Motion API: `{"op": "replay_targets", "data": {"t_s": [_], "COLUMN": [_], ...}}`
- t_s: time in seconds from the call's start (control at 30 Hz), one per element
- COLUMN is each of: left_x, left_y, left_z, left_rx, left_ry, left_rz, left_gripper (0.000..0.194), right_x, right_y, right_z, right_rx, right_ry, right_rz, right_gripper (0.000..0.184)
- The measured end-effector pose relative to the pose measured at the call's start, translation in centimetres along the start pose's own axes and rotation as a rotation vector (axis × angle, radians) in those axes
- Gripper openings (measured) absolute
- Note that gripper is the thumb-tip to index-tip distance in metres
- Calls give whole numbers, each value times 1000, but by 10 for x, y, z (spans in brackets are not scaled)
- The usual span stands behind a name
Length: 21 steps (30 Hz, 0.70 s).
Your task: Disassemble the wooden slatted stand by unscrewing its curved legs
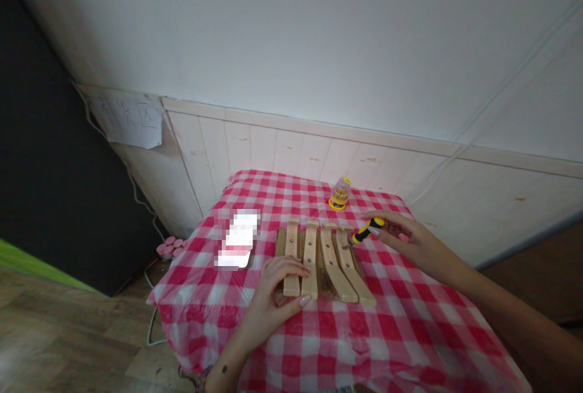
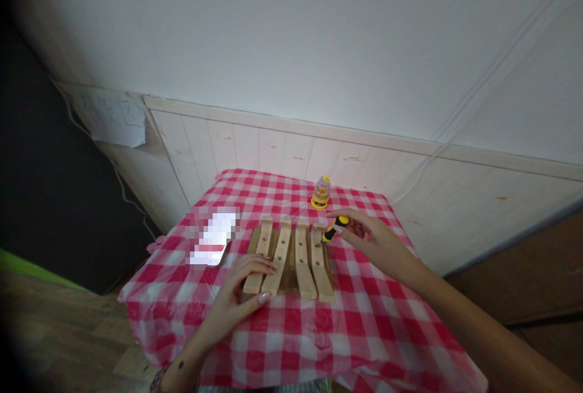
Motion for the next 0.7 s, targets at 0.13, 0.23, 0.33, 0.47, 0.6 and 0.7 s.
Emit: {"op": "replay_targets", "data": {"t_s": [0.13,0.23,0.33,0.47,0.6,0.7], "left_x": [1,2,2,1,0,0], "left_y": [0,-1,-1,-1,-1,-1], "left_z": [1,1,1,0,-1,-1], "left_rx": [-1,4,11,11,19,16], "left_ry": [-5,-8,-9,-14,-18,-17], "left_rz": [4,5,2,0,-5,-8], "left_gripper": [23,24,23,20,21,22], "right_x": [-9,-11,-11,-7,-3,2], "right_y": [-1,1,3,1,0,1], "right_z": [-3,-4,-6,-8,-10,-11], "right_rx": [81,130,140,128,110,135], "right_ry": [-4,-15,-91,-157,-144,-90], "right_rz": [-9,-45,-128,-148,-148,-179], "right_gripper": [36,38,30,24,21,23]}}
Point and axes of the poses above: each hand's wrist, its own z-axis towards the middle knuckle, its own y-axis out of the palm, x = y × z, the point moved 8 cm from there along z, towards the middle knuckle, and after that the axes turned 5 degrees about x, right-handed, at the moved point
